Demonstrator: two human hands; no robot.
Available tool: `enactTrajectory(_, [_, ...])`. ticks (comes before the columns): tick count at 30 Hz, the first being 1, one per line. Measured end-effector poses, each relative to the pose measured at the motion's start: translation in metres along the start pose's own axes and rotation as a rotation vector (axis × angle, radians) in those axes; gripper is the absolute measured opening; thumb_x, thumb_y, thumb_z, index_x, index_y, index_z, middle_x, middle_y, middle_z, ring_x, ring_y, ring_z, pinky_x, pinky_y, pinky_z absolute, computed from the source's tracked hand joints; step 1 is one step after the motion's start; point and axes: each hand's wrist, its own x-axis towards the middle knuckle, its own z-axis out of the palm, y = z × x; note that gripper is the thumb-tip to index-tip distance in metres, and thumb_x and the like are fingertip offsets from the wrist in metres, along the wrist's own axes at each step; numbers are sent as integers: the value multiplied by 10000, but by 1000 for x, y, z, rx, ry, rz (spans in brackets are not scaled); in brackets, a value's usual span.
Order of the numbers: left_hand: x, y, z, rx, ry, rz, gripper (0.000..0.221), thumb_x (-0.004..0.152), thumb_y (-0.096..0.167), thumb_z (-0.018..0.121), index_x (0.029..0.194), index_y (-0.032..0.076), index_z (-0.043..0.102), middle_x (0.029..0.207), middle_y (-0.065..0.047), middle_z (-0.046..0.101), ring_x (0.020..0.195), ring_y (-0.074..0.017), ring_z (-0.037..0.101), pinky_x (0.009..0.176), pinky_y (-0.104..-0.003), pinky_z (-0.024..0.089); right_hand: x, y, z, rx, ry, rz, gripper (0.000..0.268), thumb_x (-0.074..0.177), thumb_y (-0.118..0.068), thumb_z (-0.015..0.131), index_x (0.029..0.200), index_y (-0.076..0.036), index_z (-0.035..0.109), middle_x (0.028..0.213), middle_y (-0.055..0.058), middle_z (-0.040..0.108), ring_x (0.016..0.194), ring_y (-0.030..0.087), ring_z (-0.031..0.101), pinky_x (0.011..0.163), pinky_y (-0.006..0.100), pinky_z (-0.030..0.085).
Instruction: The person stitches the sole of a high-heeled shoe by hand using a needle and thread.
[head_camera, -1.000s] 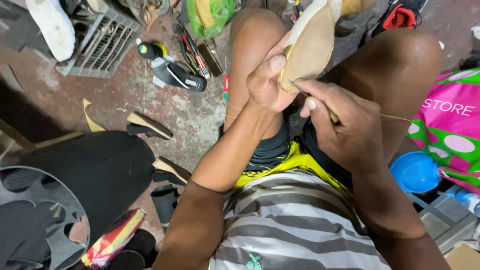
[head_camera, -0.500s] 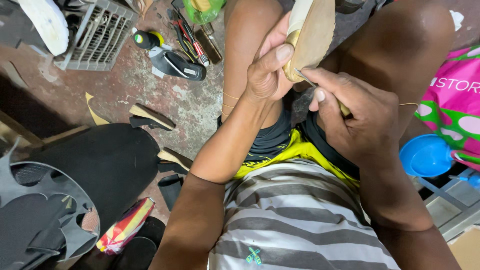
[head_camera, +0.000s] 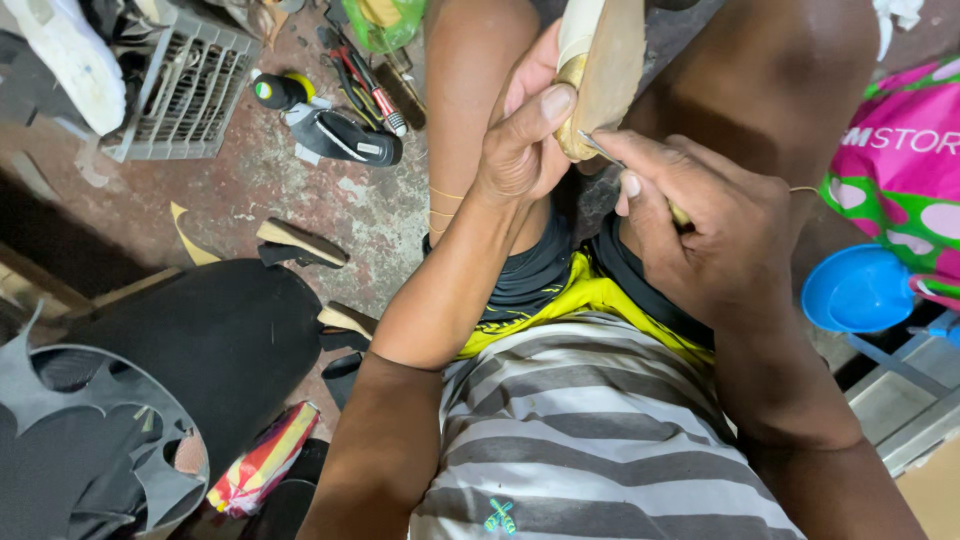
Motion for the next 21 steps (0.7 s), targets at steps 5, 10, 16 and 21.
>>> enactTrajectory(5, [2, -1, 6, 93, -5, -22, 662, 981, 233, 752, 1488, -50, 434, 1275, -113, 632, 1156, -151, 615, 1045, -282, 487, -3, -2, -13, -157, -25, 19, 353, 1005, 62, 640, 1322, -76, 712, 941, 121, 672, 667, 192, 644, 621, 297, 514])
enactTrajectory(10, [2, -1, 10, 161, -32, -51, 634, 991, 231, 755, 1469, -54, 454, 1240, -99, 639, 1120, -133, 612, 1017, -268, 486, -2, -5, -22, -174, -50, -37, 360, 969, 70, 629, 1305, -52, 667, 904, 141, 624, 692, 261, 614, 629, 354, 495])
enactTrajectory(16, [0, -1, 13, 116, -34, -73, 673, 966, 234, 769, 1486, -26, 430, 1284, -84, 627, 1163, -129, 604, 1055, -267, 476, -3, -6, -23, -195, -71, -2, 341, 936, 107, 622, 1241, -30, 688, 782, 161, 599, 594, 274, 586, 545, 381, 467])
enactTrajectory(21, [1, 0, 13, 164, -40, -66, 681, 984, 243, 778, 1496, -42, 430, 1296, -87, 623, 1146, -128, 585, 1032, -259, 456, -5, -5, -26, -187, -73, -21, 362, 975, 72, 596, 1312, -40, 667, 864, 142, 603, 671, 264, 594, 609, 368, 481])
